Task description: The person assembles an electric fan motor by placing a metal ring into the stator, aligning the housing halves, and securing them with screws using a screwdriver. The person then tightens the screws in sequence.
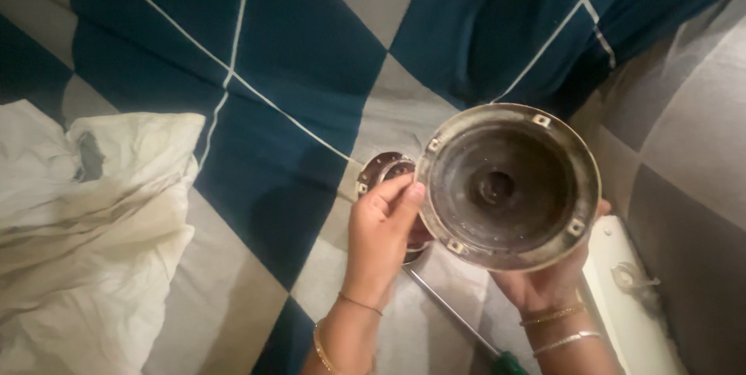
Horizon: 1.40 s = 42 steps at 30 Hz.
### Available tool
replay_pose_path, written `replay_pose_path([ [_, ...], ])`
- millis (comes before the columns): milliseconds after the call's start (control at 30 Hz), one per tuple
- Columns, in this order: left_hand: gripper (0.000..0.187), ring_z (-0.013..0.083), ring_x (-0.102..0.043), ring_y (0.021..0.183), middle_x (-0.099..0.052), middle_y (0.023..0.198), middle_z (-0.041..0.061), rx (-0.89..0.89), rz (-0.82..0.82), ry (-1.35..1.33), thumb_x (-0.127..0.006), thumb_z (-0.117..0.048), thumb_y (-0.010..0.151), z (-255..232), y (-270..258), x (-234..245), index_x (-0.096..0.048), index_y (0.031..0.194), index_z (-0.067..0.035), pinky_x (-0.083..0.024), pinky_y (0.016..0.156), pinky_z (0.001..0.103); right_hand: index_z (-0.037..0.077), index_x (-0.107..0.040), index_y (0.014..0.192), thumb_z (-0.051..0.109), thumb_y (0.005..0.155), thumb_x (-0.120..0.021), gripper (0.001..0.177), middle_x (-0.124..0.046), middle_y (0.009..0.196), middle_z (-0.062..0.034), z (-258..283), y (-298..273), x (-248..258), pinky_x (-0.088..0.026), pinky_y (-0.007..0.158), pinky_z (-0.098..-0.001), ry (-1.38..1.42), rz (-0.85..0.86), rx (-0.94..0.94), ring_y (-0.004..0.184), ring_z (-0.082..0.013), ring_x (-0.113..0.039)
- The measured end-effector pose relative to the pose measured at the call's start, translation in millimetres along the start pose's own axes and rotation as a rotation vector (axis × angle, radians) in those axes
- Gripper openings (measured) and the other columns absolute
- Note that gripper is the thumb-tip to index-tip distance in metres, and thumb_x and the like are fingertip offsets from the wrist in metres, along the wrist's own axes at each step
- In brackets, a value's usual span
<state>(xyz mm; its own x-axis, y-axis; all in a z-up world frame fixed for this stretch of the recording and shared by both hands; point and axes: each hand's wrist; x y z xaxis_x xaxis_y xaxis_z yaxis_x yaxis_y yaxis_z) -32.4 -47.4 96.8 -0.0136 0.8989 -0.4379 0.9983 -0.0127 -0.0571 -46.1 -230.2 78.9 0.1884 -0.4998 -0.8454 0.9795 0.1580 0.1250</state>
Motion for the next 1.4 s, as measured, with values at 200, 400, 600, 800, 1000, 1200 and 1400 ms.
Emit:
replay_pose_path([
  [200, 0.038, 0.0051, -0.067, 0.068, -0.075, 0.09, 0.003, -0.024, 0.064, 0.127, -0.07, -0.02, 0.094, 6.1, -3.6, -12.1, -0.071, 0.123, 0.005, -0.057, 0.056, 0.021, 0.006, -0.043, 0.156, 0.073, 0.092, -0.057, 0.094, -0.047, 0.153, -0.0249, 1.9, 5.6, 9.3, -0.045, 0.109, -0.0596, 0.593, 0.142, -0.125, 0.137, -0.0424, -0.052],
  [400, 0.041, 0.0034, -0.048, 0.057, -0.064, 0.082, 0.002, -0.06, 0.055, 0.249, -0.076, -0.027, 0.095, 1.5, -9.0, -11.9, -0.078, 0.123, 0.002, -0.039, 0.048, 0.018, 0.005, -0.046, 0.152, 0.068, 0.096, -0.055, 0.085, -0.05, 0.149, -0.0242, 0.5, 9.9, 10.5, -0.047, 0.109, -0.0579, 0.699, 0.118, -0.166, 0.134, -0.0412, -0.054],
  [600, 0.039, 0.0021, -0.054, 0.064, -0.065, 0.099, -0.004, -0.178, 0.039, 0.355, -0.074, -0.03, 0.089, -4.9, -6.1, -11.7, -0.076, 0.113, 0.002, -0.045, 0.054, 0.018, 0.004, -0.049, 0.149, 0.063, 0.101, -0.054, 0.077, -0.053, 0.145, -0.0235, -2.3, 12.3, 11.1, -0.049, 0.109, -0.0562, 0.744, 0.099, -0.17, 0.131, -0.04, -0.057],
  [800, 0.039, 0.0138, -0.064, 0.086, -0.07, 0.101, 0.004, -0.485, -0.091, 0.82, -0.067, -0.039, 0.097, -8.9, 1.0, 16.9, -0.078, 0.116, -0.007, -0.052, 0.075, 0.029, 0.003, -0.052, 0.145, 0.059, 0.105, -0.052, 0.069, -0.056, 0.141, -0.0228, 0.6, 8.2, 19.5, -0.051, 0.109, -0.0544, 0.739, 0.03, -0.158, 0.129, -0.0389, -0.059],
  [1000, 0.041, 0.0248, -0.062, 0.124, -0.069, 0.131, 0.013, -0.658, -0.358, 0.939, -0.056, -0.038, 0.105, 8.6, 28.0, 66.4, -0.071, 0.125, -0.006, -0.047, 0.106, 0.038, 0.003, -0.055, 0.143, 0.055, 0.108, -0.052, 0.063, -0.059, 0.139, -0.0214, 6.7, 7.5, 24.8, -0.052, 0.108, -0.0514, 0.448, -0.058, -0.025, 0.127, -0.0367, -0.061],
  [1200, 0.08, 0.0239, -0.051, 0.141, -0.056, 0.15, 0.014, -0.242, -0.163, 0.282, -0.029, -0.065, 0.101, 35.0, 38.1, 72.1, -0.051, 0.147, -0.003, -0.036, 0.119, 0.037, -0.003, -0.05, 0.148, 0.053, 0.098, -0.058, 0.075, -0.058, 0.139, -0.0214, 8.6, 12.1, 17.5, -0.053, 0.102, -0.0464, -0.232, 0.003, 0.16, 0.125, -0.0333, -0.058],
  [1400, 0.094, 0.0255, -0.048, 0.143, -0.05, 0.155, 0.012, -0.079, -0.1, -0.039, -0.026, -0.076, 0.092, 34.5, 25.7, 51.9, -0.04, 0.154, -0.008, -0.037, 0.118, 0.039, 0.02, -0.028, 0.167, 0.036, 0.072, -0.064, 0.102, -0.041, 0.154, -0.0171, -20.5, 27.8, 1.1, -0.056, 0.099, -0.0497, -0.971, -0.21, 0.026, 0.13, -0.0353, -0.053],
])
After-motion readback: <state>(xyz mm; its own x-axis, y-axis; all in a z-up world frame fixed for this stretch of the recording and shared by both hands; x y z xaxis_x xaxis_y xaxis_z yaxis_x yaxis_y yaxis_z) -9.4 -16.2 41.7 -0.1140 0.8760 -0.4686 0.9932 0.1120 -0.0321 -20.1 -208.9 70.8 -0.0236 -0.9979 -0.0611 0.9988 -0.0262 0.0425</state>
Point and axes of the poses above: each hand's wrist, its own y-axis towards the middle knuckle, its own x-axis out of the back of the hand, z = x × y
